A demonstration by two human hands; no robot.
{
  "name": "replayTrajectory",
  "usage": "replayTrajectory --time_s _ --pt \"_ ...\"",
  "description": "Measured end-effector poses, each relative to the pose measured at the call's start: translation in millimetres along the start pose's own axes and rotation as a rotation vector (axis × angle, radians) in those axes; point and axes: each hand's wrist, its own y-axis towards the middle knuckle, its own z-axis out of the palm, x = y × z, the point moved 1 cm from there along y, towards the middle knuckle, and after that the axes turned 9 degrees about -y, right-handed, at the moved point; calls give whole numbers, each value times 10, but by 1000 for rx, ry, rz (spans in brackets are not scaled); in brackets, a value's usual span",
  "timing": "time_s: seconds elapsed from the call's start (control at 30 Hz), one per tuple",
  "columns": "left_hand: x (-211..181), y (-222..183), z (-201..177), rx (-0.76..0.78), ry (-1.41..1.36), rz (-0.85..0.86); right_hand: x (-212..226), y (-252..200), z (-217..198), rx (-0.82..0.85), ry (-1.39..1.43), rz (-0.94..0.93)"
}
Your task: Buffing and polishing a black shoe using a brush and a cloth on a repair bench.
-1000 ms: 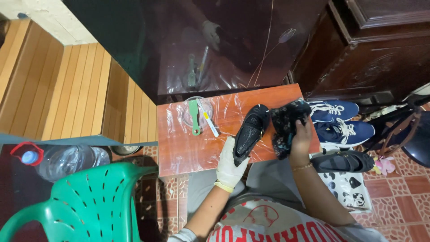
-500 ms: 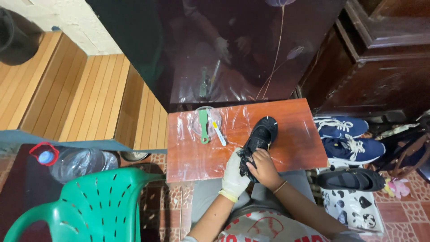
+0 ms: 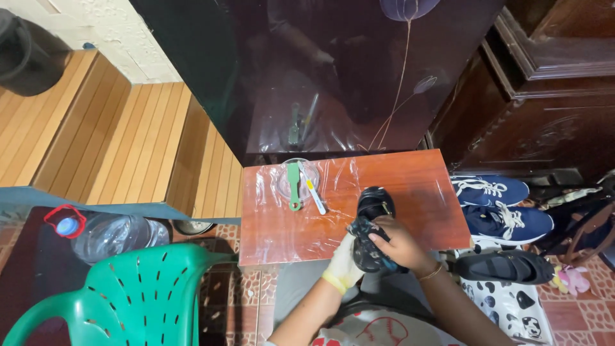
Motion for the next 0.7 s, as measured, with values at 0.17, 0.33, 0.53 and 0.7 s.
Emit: replayTrajectory --time_s 0.17,0.33,0.53,0.7 --pt "16 36 362 83 -491 -230 -76 -220 239 -493 -287 230" --pt "74 322 240 33 -514 -197 550 -152 3 -569 -261 -82" --pt "87 153 294 4 -504 -99 410 -334 14 -596 -391 -194" --pt "-310 218 754 80 -450 -4 630 -255 -4 -579 -504 -228"
